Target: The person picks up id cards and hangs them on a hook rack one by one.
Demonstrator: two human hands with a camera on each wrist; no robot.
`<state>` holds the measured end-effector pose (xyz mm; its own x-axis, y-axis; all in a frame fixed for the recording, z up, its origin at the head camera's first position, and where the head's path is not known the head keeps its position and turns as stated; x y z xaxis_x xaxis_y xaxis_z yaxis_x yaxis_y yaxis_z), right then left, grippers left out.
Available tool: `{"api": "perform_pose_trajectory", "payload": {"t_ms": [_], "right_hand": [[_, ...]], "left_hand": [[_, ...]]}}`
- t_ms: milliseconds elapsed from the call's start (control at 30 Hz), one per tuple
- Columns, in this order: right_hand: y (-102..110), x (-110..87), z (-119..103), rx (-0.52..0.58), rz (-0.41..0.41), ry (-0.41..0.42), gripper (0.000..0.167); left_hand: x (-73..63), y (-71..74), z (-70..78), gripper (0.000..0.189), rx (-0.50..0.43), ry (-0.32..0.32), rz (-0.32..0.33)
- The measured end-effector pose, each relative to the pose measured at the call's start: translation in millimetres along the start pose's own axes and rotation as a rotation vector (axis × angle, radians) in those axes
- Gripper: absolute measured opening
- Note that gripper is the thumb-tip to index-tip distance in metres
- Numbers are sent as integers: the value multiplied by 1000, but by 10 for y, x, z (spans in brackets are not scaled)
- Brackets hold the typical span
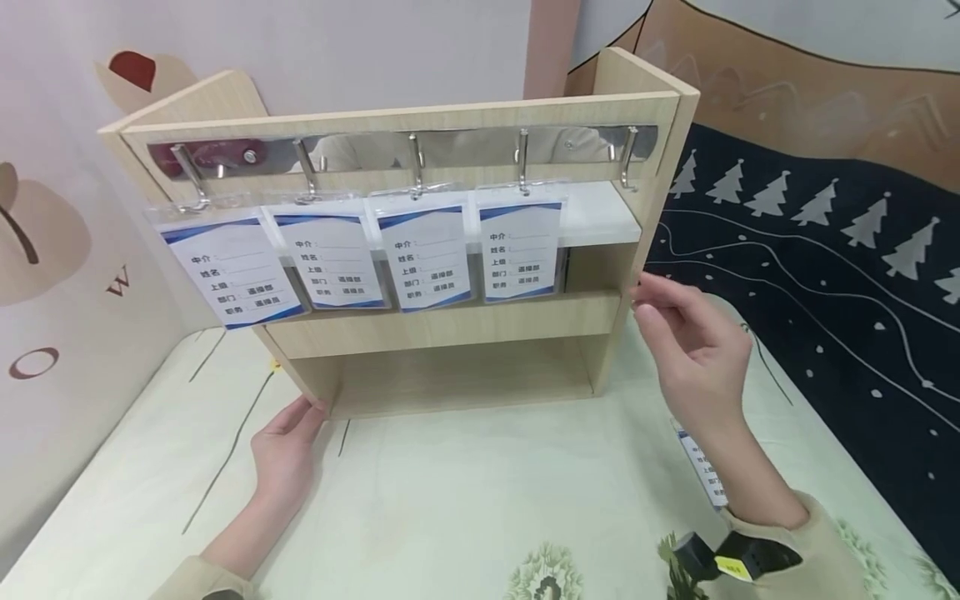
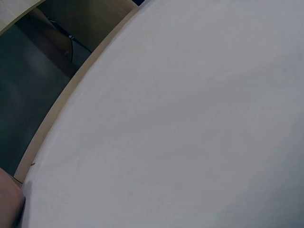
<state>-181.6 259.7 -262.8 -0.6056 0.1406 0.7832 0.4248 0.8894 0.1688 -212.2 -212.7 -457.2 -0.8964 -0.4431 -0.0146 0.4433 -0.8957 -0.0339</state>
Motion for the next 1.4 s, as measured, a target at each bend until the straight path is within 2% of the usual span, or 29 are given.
{"api": "perform_pose_trajectory", "payload": {"t_ms": [167, 300, 533, 700, 800, 900, 1400], "right_hand": [[171, -183, 161, -27, -50, -29, 29], [331, -329, 289, -22, -65, -67, 33], [546, -551, 437, -224, -126, -184, 38], [648, -647, 632, -189, -145, -231, 40], [705, -705, 782, -174, -147, -287, 40], [744, -763, 911, -227, -172, -332, 41], [877, -909, 1413, -384, -405, -422, 47]], "left_hand": [[8, 3, -38, 41, -4, 13, 7], [17, 0, -37, 40, -7, 0, 8], [22, 0, -4, 39, 0, -19, -1], [20, 7, -10, 40, -2, -13, -1], [21, 10, -16, 40, -9, -12, 3], [20, 10, -16, 40, -17, -12, 5], [10, 1, -2, 39, -32, -19, 22]]}}
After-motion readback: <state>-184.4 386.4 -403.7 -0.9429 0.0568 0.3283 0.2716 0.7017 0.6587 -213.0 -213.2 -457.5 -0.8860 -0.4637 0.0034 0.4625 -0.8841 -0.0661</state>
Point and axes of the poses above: each hand's wrist, its own x-axis towards the middle knuckle, its own y-axis out of the back of the hand, z = x × y, the point moved 6 cm from there along x, towards the middle knuckle, and after that the axes turned 5 degrees about -x, right-handed, at the moved point
